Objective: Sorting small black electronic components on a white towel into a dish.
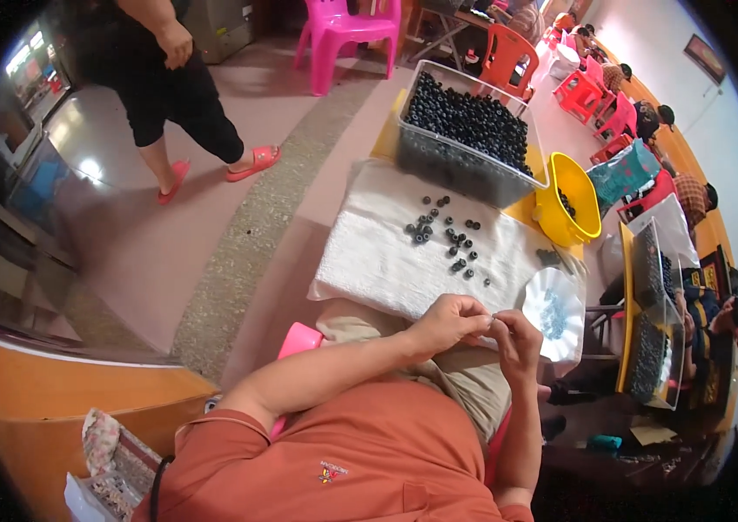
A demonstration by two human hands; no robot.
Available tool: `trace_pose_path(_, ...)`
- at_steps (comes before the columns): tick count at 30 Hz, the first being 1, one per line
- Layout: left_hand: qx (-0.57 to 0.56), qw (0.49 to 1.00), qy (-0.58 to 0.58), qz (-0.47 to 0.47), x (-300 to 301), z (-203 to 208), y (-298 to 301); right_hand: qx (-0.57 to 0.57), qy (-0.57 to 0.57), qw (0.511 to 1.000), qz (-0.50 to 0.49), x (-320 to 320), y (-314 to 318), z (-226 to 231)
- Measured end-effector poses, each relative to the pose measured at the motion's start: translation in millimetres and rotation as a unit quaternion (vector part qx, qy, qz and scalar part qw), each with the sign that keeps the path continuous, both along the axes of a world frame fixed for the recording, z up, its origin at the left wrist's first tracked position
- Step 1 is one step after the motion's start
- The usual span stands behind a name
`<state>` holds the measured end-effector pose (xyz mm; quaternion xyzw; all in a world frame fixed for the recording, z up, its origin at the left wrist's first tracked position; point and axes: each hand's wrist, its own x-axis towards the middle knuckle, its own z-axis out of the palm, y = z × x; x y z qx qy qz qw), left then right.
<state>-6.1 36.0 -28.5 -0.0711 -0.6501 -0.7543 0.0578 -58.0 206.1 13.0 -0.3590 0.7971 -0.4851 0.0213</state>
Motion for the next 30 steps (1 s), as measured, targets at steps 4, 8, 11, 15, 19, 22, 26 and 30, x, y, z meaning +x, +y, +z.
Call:
trace_pose_path(4, -0.040, 0.999, -0.010, -0.006, 7, 7, -9, -0.027, -0.083, 0.996, -0.011, 8, -9, 8)
trace_pose_path(8, 0.114, 0.991, -0.074, 0.020, 18, 31, -7, -0.009, 0.014, 1.000, -0.008, 8, -8, 7)
trace_pose_path(11, 0.099, 0.987, -0.124, -0.018, 21, 37, -13, 0.014, 0.085, 0.996, -0.016, 9, -10, 7)
trace_pose_path(15, 0.085, 0.993, -0.074, 0.025, 19, 30, -6, 0.000, 0.112, 0.994, -0.017, 12, -14, 11)
trace_pose_path(19, 0.096, 0.991, -0.093, 0.013, 19, 31, -8, -0.015, 0.099, 0.995, -0.011, 13, -15, 12)
trace_pose_path(22, 0.100, 0.990, -0.099, 0.001, 20, 31, -8, -0.026, 0.095, 0.995, -0.010, 16, -17, 14)
trace_pose_path(26, 0.070, 0.989, -0.130, -0.018, 27, 51, -13, -0.024, 0.154, 0.988, 0.015, 12, -11, 10)
trace_pose_path(30, 0.091, 0.993, -0.082, 0.001, 20, 32, -5, -0.012, 0.141, 0.990, 0.003, 9, -6, 4)
